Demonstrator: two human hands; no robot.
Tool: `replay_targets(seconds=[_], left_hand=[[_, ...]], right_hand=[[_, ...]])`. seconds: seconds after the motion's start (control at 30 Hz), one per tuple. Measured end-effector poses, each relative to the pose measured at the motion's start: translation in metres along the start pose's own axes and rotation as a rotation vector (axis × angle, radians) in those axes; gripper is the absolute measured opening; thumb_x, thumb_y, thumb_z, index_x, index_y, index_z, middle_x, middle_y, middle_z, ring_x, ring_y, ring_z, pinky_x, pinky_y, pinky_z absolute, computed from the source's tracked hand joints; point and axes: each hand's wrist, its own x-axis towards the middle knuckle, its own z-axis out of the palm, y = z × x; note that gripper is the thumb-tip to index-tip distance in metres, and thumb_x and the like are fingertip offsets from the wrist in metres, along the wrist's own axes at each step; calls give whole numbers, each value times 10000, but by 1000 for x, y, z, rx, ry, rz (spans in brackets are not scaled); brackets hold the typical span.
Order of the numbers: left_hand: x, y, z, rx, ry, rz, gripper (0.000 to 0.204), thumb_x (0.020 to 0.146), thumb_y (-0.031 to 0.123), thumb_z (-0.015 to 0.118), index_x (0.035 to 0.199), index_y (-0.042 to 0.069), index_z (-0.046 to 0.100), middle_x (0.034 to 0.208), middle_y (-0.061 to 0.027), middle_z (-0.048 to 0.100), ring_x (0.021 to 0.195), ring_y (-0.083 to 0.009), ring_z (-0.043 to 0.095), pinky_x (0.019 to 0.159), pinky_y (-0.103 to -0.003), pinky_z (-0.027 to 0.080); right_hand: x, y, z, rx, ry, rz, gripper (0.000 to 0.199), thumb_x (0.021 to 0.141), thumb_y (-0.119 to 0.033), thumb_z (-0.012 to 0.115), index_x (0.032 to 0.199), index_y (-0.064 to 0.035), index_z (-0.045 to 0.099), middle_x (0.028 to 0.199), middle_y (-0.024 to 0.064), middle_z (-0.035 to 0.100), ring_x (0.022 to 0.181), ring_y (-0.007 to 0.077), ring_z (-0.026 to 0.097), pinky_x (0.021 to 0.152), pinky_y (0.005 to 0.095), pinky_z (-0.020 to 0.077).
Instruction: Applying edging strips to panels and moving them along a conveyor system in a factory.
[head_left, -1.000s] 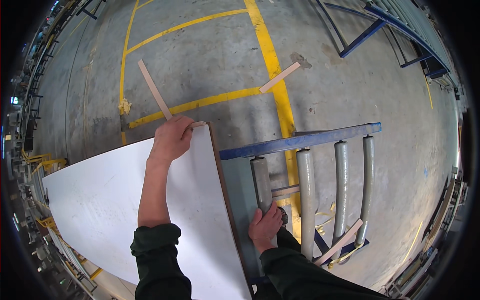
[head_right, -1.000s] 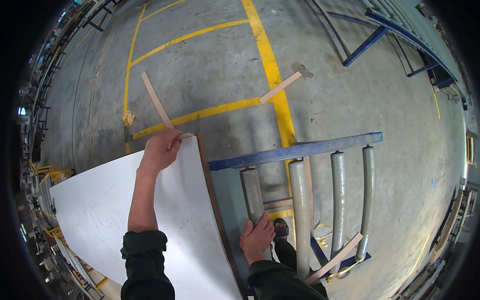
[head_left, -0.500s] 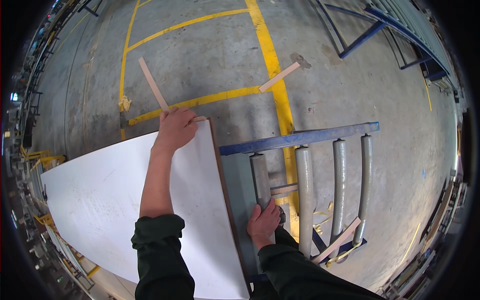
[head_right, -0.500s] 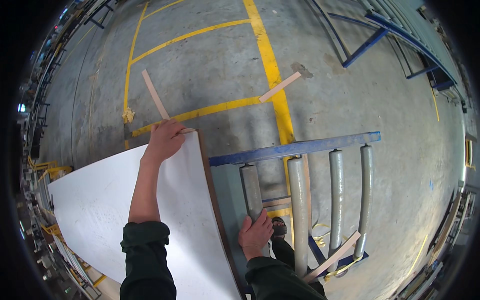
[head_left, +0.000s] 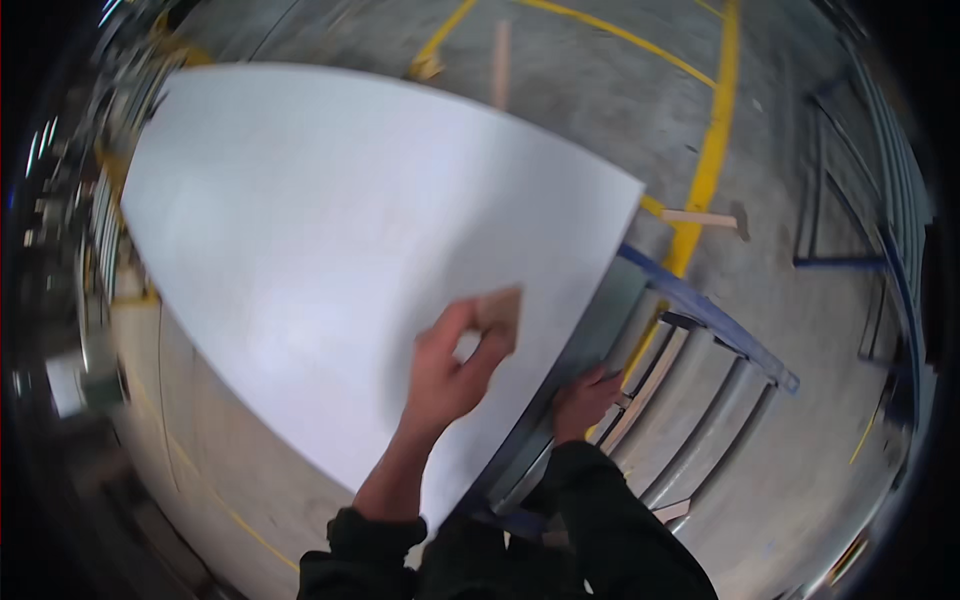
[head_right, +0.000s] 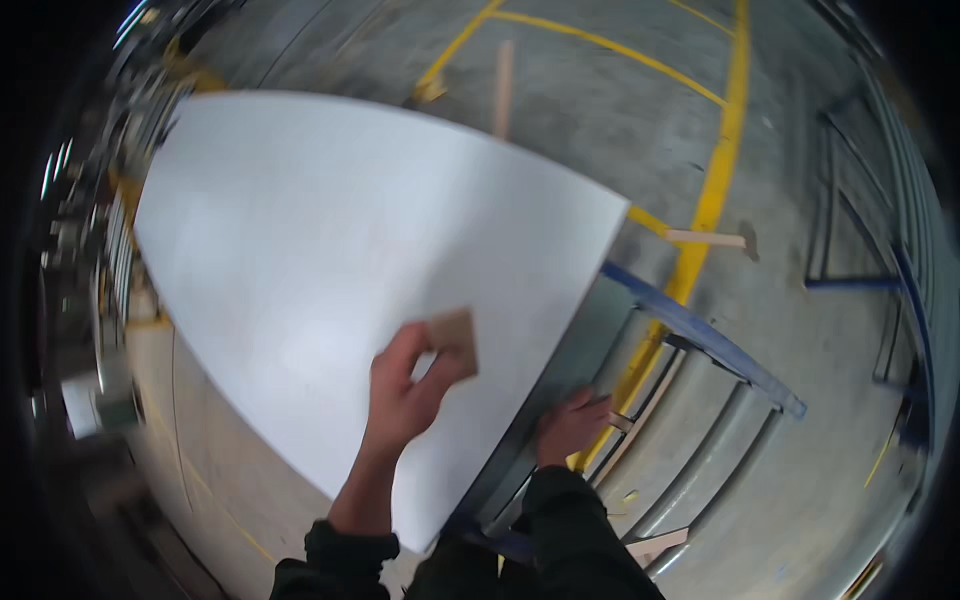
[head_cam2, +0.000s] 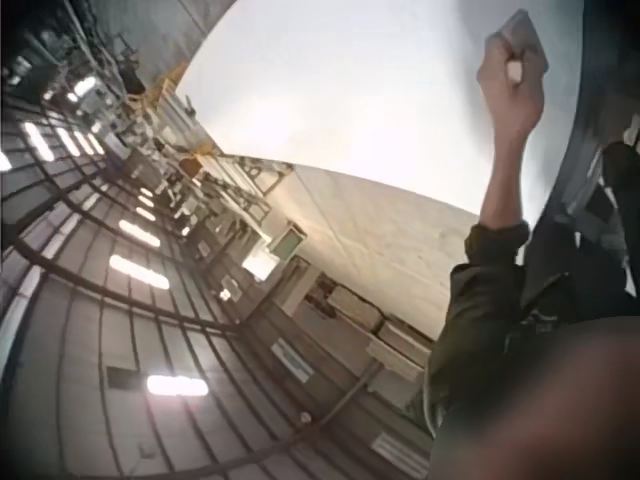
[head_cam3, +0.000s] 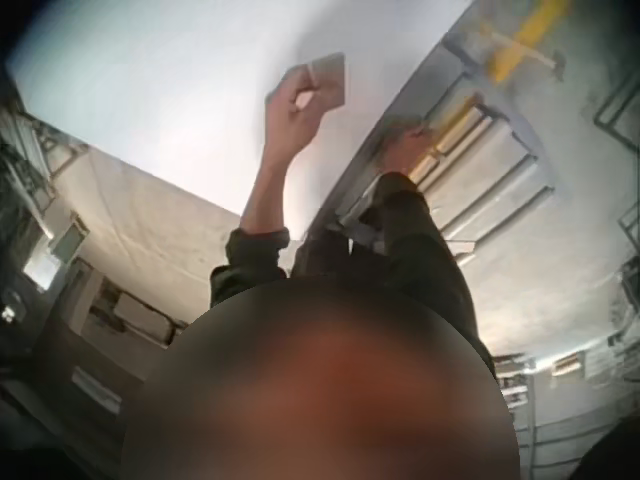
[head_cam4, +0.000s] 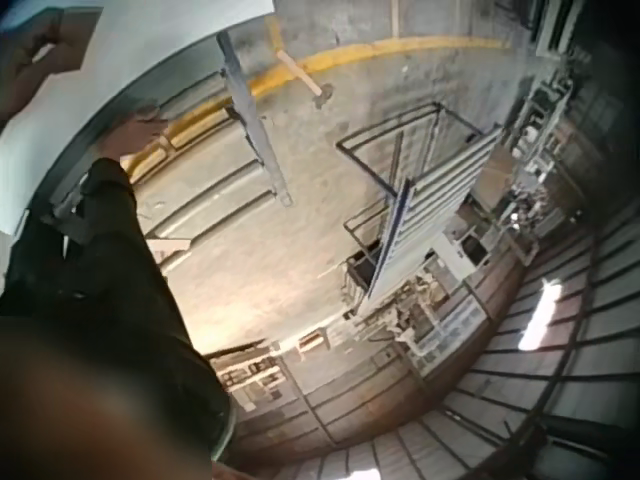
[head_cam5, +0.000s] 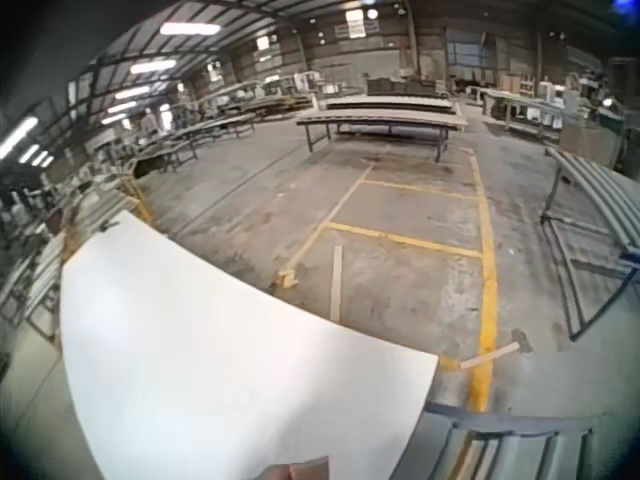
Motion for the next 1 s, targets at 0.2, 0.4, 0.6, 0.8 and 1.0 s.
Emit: replay_targets(seconds=[0.2,0.4,0.6,0.8,1.0], left_hand=[[-326,-95,-116,-312,790,-605,248,954,68,576,1173,-34,629,1064,-56,688,968,-110,625,872,-276,504],[-498,-155,-78,-212,1017,-945,243,943,168,560,1062,-26,646,888,-88,673,833,-117,609,738,-318,510],[-513,-169,-23,104,1089,-937,167,876,156,643,946,5,657,798,-214,657,753,-429,653,647,-469,521],[-469,-150,-21,170,1160,-805,153,874,147,645,970,33,679,816,-169,651,745,-387,657,654,-489,521],[-468,-165,-13,225,1104,-847,233,892,140,641,1092,29,684,864,-161,637,802,-383,650,674,-492,518]], right_hand=[[-7,6,12,-169,-92,-197,573,1069,-463,393,1312,54,446,1334,309,535,1161,453,598,923,535,530],[45,32,31,-351,-314,-334,547,1034,-472,477,1321,-9,422,1384,255,534,1229,375,599,928,477,562],[-78,-22,-64,186,-383,26,896,927,-486,684,1536,37,287,1444,297,482,1297,424,542,1043,505,513],[-134,-17,-73,158,-696,-344,878,942,-465,709,1490,108,331,1442,246,505,1268,314,544,1056,443,458],[-143,-18,-62,132,-963,-285,639,986,-316,690,1388,104,426,1365,194,553,1182,288,566,1022,431,476]])
